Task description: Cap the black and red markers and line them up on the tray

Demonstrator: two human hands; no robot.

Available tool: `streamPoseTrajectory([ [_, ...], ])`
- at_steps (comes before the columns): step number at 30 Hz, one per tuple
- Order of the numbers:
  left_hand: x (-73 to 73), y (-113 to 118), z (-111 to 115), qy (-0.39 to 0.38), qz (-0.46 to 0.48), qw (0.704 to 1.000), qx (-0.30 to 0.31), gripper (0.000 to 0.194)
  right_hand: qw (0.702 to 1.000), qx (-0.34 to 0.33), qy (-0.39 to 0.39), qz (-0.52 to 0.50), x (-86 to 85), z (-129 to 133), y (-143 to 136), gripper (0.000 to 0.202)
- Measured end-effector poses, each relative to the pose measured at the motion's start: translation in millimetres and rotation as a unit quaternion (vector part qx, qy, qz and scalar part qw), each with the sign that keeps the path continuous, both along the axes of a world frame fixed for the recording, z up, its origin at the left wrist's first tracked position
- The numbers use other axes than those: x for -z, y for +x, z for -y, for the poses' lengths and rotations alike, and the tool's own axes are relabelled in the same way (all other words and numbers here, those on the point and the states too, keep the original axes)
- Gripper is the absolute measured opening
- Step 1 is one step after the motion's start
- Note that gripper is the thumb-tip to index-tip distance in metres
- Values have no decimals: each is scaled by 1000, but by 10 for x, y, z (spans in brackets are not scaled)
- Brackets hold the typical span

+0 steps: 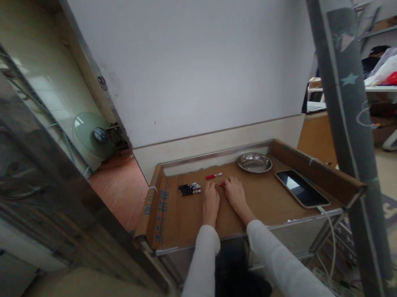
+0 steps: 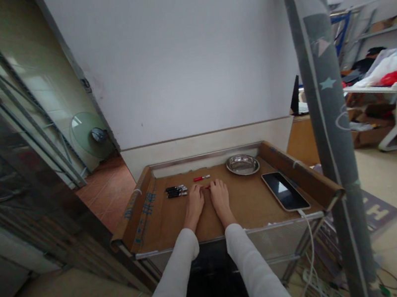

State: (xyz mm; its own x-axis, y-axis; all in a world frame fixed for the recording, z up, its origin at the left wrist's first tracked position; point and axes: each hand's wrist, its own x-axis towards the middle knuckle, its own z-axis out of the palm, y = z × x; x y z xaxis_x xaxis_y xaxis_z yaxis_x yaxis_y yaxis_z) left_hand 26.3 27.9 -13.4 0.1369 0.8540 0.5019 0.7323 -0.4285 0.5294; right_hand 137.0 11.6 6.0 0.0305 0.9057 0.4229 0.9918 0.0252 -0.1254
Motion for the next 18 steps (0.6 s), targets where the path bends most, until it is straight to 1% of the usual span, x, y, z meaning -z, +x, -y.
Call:
streamPoseTrajectory([
  [3,35,-14,-2,7,-28,999,-35,27,1000,-5,2,-7,1,-7,-4,25],
  [6,35,-22,-2,3,-22,999,-28,26,1000,-11,-1,-5,-7,-9,-5,24],
  [10,-35,-20,4,-11,-6,1000,-19,26,999,-36,-9,-1,-16,7,-11,22],
  [13,-95,-18,13,-11,-7,1000,-19,23,998,-58,-4,-2,-12,26,-20,23],
  [16,-132,-21,23,-6,-5,1000,-21,21,998,-60,1,-10,4,30,-24,23],
  [18,-147,-26,31,-2,14,1000,-14,21,998,-52,-3,-21,18,22,-22,23],
])
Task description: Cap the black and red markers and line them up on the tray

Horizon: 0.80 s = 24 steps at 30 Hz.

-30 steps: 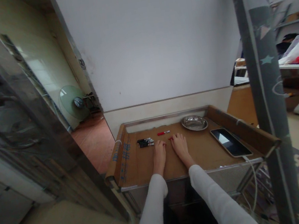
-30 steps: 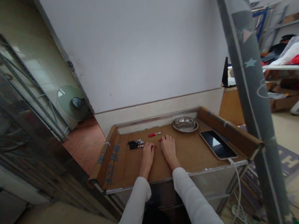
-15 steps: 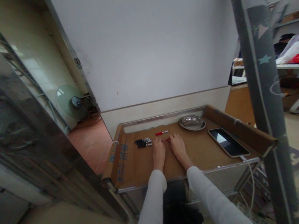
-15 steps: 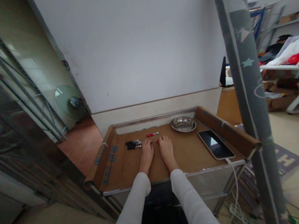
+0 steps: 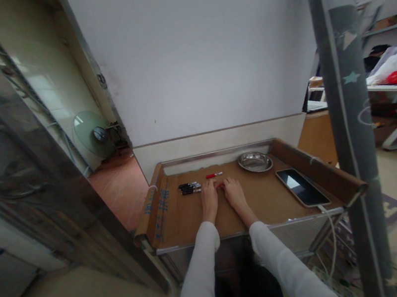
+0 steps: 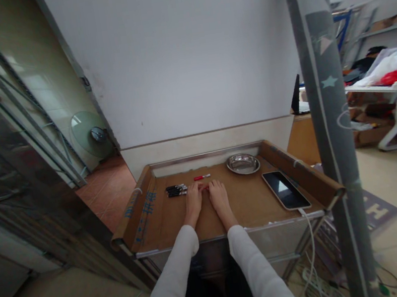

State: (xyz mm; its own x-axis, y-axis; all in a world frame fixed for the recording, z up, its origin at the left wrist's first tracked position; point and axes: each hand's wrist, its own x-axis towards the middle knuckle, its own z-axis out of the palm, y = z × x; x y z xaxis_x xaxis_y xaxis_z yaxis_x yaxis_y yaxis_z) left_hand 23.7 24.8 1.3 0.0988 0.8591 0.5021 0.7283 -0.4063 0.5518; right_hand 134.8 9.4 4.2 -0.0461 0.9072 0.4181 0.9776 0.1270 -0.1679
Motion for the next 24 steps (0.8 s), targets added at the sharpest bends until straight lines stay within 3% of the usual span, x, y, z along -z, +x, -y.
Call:
streamPoseTrajectory([
  [6,-31,-10,21,13,95,992,77,22,998,5,-6,-57,42,-39,29,27],
  [15,-64,-25,-41,-15,205,975,89,16,985,-56,46,-158,115,-118,89,26],
  [24,-80,-45,-54,-6,204,972,114,16,981,-74,43,-172,98,-110,76,27],
])
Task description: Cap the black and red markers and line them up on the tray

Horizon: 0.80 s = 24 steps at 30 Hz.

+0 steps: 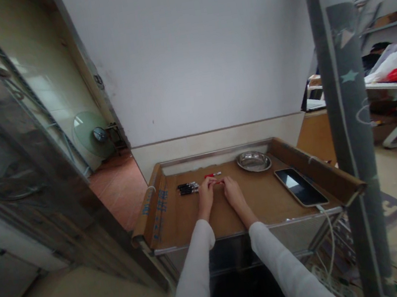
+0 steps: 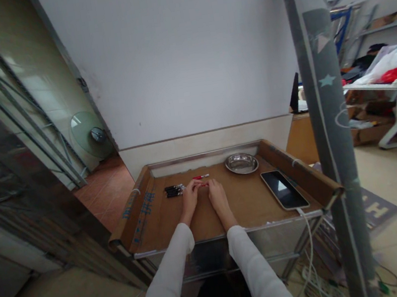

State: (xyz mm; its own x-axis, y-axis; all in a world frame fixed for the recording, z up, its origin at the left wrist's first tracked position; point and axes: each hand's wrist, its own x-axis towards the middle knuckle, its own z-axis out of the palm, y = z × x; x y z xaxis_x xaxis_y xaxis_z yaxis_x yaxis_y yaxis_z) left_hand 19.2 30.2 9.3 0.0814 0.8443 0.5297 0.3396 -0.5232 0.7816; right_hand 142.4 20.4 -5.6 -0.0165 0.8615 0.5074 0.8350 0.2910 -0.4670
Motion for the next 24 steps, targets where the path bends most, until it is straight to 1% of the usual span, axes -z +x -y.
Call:
streamPoseTrajectory([
  [2,4,-1,-2,6,-13,1000,-9,16,1000,-20,-2,-2,-26,23,-14,27],
  [6,22,2,-21,35,-18,997,-60,13,997,-72,2,-20,-70,65,-32,28],
  [8,37,5,-34,44,-25,996,-70,13,997,-74,-1,-12,-91,78,-36,28],
  [10,59,10,-50,46,-40,996,-67,14,999,-52,-10,12,-113,91,-41,27],
  [14,120,32,-103,30,-68,994,-74,22,996,21,-28,80,-159,131,-61,24],
  [16,148,52,-148,29,-113,990,-81,30,992,59,-34,105,-173,159,-68,23],
  [18,162,82,-203,41,-186,978,-84,37,988,89,-40,119,-178,191,-67,22],
  [20,151,123,-259,54,-262,960,-86,40,985,111,-46,125,-179,223,-60,21],
  [22,118,165,-298,57,-319,942,-93,39,982,131,-49,125,-180,255,-52,20],
  [24,75,196,-297,53,-353,929,-101,36,980,147,-47,123,-183,285,-44,20],
])
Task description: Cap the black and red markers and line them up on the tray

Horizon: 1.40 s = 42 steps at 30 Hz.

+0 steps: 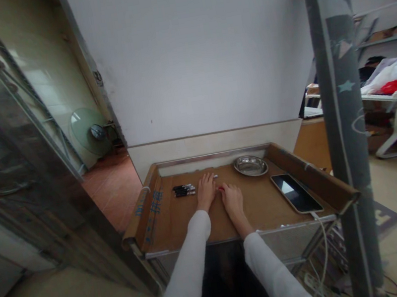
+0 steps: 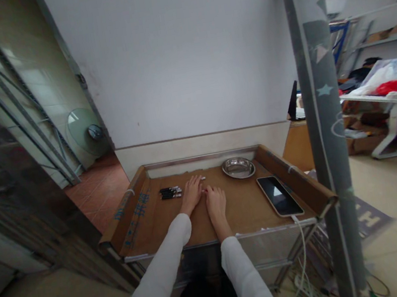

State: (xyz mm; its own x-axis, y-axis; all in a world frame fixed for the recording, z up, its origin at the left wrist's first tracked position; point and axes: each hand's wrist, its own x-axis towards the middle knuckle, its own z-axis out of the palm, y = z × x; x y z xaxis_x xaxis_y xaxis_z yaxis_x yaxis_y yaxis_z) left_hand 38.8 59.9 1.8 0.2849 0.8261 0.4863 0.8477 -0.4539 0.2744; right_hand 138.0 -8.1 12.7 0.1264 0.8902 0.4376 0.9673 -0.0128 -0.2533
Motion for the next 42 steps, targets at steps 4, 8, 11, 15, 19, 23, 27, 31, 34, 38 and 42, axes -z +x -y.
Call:
streamPoseTrajectory([
  [4,-48,-18,158,-2,-46,999,-15,25,999,29,10,-9,-4,46,14,23],
  [8,-41,-137,424,-16,-43,999,-3,21,998,56,0,-20,-7,101,27,25],
  [11,-51,-222,572,-23,-15,1000,15,17,999,44,-7,-20,-15,161,31,26],
  [15,-80,-260,652,-24,18,999,32,14,1000,4,-2,-13,-34,225,34,26],
  [19,-97,-254,675,-10,36,998,59,14,1000,-10,9,-22,-33,233,30,28],
  [23,-116,-283,708,-8,81,994,70,18,986,-135,35,-88,11,217,11,33],
  [27,-141,-358,780,-1,135,990,45,22,945,-273,40,-174,76,221,11,59],
  [31,-129,-445,884,18,125,988,-90,20,970,-203,24,-130,126,214,29,53],
  [34,-86,-494,923,12,123,971,-205,22,988,-140,-18,-58,146,196,39,38],
  [38,-21,-508,851,14,113,964,-239,26,991,-131,-25,-18,156,205,52,34],
  [42,51,-510,681,38,154,960,-229,27,992,-126,-14,-21,147,255,63,34],
])
